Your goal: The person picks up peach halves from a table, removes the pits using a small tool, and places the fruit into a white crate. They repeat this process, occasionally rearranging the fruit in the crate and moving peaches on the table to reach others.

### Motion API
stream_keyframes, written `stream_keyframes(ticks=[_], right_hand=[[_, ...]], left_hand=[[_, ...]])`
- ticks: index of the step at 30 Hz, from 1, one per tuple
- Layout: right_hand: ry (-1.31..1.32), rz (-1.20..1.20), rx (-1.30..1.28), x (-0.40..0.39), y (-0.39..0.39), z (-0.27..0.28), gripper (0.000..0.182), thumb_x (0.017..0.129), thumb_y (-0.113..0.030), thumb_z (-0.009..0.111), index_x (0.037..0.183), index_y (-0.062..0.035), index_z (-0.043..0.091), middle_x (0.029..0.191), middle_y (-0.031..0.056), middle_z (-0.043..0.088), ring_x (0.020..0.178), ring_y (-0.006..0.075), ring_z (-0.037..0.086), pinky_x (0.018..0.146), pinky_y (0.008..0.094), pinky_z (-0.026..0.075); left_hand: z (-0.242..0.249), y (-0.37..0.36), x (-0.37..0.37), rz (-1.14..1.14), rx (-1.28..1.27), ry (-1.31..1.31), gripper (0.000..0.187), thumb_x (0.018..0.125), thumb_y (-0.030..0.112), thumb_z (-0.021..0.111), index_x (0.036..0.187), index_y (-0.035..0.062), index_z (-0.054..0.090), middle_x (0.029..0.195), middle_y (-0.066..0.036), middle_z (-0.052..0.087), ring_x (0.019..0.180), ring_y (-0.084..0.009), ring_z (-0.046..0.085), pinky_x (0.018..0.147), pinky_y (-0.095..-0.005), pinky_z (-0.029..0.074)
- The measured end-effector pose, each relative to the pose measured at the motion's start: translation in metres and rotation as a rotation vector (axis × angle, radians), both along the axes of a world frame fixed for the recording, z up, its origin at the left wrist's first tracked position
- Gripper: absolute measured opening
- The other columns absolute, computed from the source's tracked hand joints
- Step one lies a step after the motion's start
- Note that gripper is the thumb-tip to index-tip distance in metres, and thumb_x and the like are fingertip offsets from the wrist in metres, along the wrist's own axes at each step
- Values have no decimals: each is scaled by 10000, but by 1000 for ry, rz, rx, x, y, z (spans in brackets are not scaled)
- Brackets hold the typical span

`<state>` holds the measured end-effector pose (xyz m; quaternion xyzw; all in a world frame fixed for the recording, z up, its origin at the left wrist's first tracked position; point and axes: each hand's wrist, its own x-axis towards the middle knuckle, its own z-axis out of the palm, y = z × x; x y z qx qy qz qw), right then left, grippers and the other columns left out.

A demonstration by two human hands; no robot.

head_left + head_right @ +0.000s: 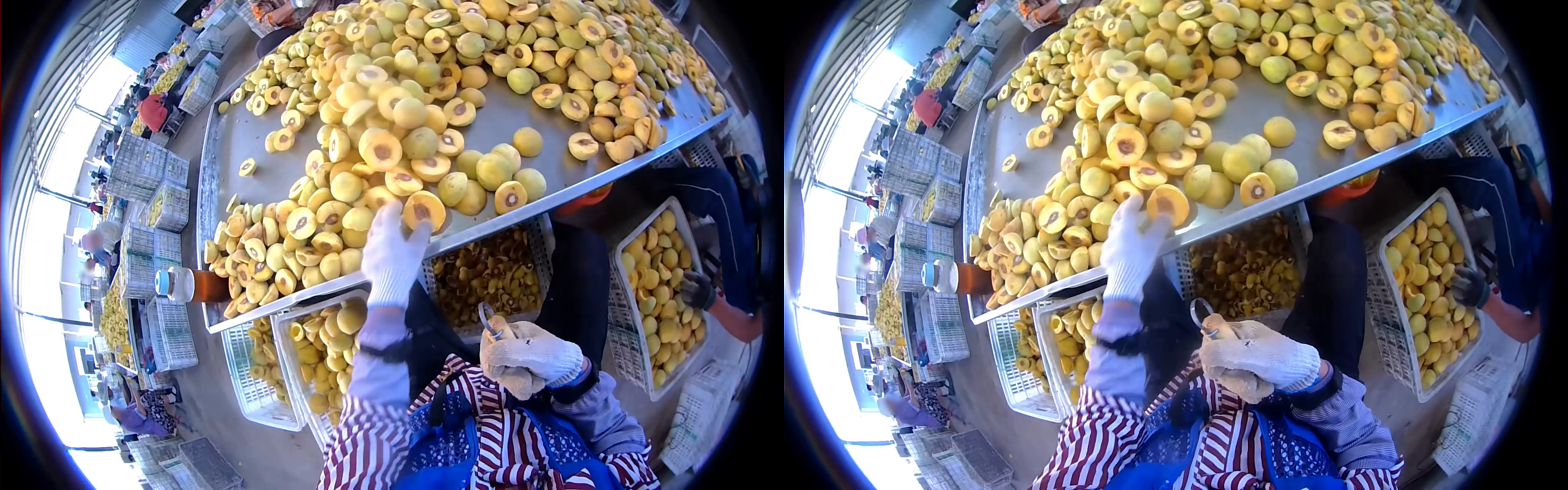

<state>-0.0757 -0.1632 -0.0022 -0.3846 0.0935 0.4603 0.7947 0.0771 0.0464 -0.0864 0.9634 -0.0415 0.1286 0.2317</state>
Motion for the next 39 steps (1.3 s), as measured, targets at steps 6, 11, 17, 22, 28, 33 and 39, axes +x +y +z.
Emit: stream_keyframes(ticks=[6,11,17,22,28,33,39], right_hand=[[-138,-126,-203,-1,0,1,287,950,-328,626,871,-56,586,552,-7,517,391,59,423,354,207,293],[-91,-190,-300,9,9,9,339,948,-311,631,1084,-2,591,549,-14,534,400,48,446,359,199,321],[-173,-211,-462,24,11,22,304,950,-269,638,1158,-53,591,565,-18,537,410,33,469,359,195,333],[-412,-163,-712,13,12,10,372,923,-354,662,1138,-53,616,826,125,692,720,243,689,646,340,530],[-440,-142,-754,10,10,18,391,909,-379,667,1130,-59,624,944,181,693,901,349,683,772,393,524],[-492,-157,-752,3,11,12,349,916,-345,664,1113,-60,625,890,152,696,838,319,689,737,387,524],[-256,-84,-458,1,2,25,258,955,-310,630,1065,-79,598,661,19,601,513,96,560,470,250,444]], left_hand=[[-21,-17,42,74,-198,548,687,791,480,740,1295,72,513,1135,-190,662,1039,-336,662,895,-433,512],[10,-18,3,-90,-925,482,411,886,170,709,1249,69,543,1014,-47,656,816,-105,626,760,-243,521],[58,-41,-60,-376,-1403,609,573,967,509,557,1267,21,547,1160,-102,625,1019,-166,618,875,-304,523],[75,-44,-71,-327,-1427,651,634,1009,543,444,1284,-22,527,1209,-133,621,1085,-188,596,950,-329,487],[80,-38,-76,-417,-1187,517,572,1028,480,449,1238,-36,580,1219,-121,625,1100,-184,590,973,-330,467],[86,-48,-85,-410,-949,351,630,994,548,470,1263,-12,573,1137,-121,656,993,-204,638,881,-316,513],[104,-49,-78,-529,-827,377,527,1011,463,479,1161,-12,651,1087,-105,690,963,-180,644,864,-315,504]])
